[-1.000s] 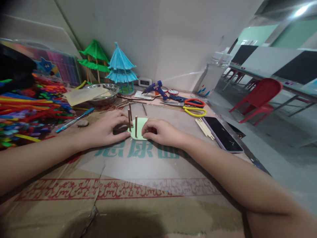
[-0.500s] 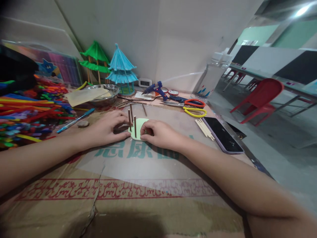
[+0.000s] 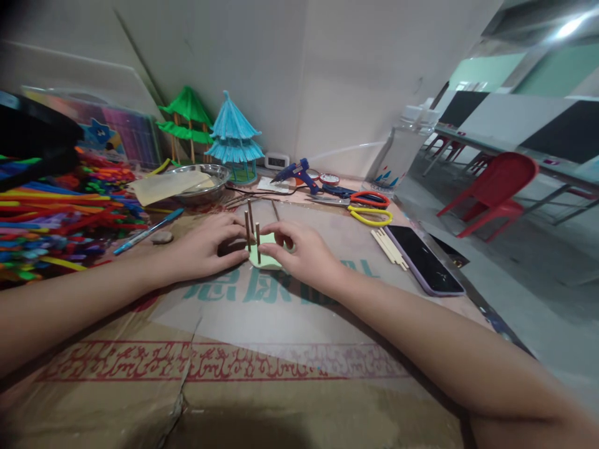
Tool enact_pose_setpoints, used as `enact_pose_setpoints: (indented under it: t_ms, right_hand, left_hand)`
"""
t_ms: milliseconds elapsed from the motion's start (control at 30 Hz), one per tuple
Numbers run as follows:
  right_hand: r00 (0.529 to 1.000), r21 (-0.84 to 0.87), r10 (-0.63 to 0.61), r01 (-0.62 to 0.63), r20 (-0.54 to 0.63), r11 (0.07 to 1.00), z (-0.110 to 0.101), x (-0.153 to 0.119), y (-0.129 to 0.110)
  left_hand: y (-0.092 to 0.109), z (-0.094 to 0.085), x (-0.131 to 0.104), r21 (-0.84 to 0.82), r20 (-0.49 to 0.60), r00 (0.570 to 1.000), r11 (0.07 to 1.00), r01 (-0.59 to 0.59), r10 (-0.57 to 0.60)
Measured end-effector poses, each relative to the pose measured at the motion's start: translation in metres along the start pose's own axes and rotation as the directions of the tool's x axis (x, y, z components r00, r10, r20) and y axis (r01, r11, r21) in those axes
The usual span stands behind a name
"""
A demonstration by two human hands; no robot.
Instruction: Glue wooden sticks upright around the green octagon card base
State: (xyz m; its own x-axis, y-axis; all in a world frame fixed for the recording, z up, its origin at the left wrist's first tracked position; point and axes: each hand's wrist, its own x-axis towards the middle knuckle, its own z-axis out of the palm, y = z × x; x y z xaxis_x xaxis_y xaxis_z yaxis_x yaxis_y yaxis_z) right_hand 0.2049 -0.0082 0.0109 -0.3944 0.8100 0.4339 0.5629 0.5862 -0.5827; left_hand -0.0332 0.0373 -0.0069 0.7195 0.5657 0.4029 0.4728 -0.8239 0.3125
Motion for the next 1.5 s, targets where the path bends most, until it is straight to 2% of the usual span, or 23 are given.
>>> enact_pose_setpoints:
  t_ms: [233,500,667,733,867,933,1233,1400,1500]
  right_hand:
    - [0.997,0.076,-0.083,0.083,-0.002,0.994,0.008,0.003,-0.004]
    - [0.998,0.108,-0.061,0.061,-0.003,0.992,0.008,-0.002,-0.004]
    - [0.988,0.130,-0.107,0.121,-0.110,0.984,0.002,-0.006,-0.002]
    - [0.991,0.107,-0.085,0.096,-0.106,0.990,-0.001,-0.006,0.002]
    - [0.990,-0.015,0.117,-0.118,-0.076,0.993,-0.006,-0.003,0.013]
    - [0.984,-0.077,0.167,-0.171,-0.056,0.982,-0.007,-0.002,0.016]
    - [0.990,-0.237,0.140,-0.138,-0.009,0.962,-0.014,-0.001,0.013]
    - [0.992,-0.344,0.109,-0.082,0.061,0.935,-0.018,0.001,0.024]
    - [0.991,-0.265,0.088,-0.057,0.105,0.963,-0.016,0.004,0.040]
  left_hand:
    - [0.002,0.000,0.002,-0.024,0.008,1.000,1.000,0.010,-0.009]
    - [0.001,0.000,0.002,-0.013,0.020,1.000,1.000,0.022,-0.022]
    - [0.002,0.000,0.001,-0.033,0.015,1.000,0.999,0.020,-0.019]
    - [0.003,-0.001,0.001,-0.038,0.022,0.999,0.999,0.035,-0.034]
    - [0.003,-0.001,0.002,-0.065,0.051,0.997,0.996,0.068,-0.064]
    - [0.002,0.000,0.002,-0.075,0.042,0.997,0.995,0.065,-0.062]
    - [0.003,0.001,0.001,-0.070,0.012,0.995,0.992,0.103,-0.103]
    - [0.010,0.000,-0.002,-0.085,-0.003,0.999,0.995,0.046,-0.046]
    - [0.015,0.002,-0.003,-0.122,0.022,0.999,0.992,-0.025,0.027]
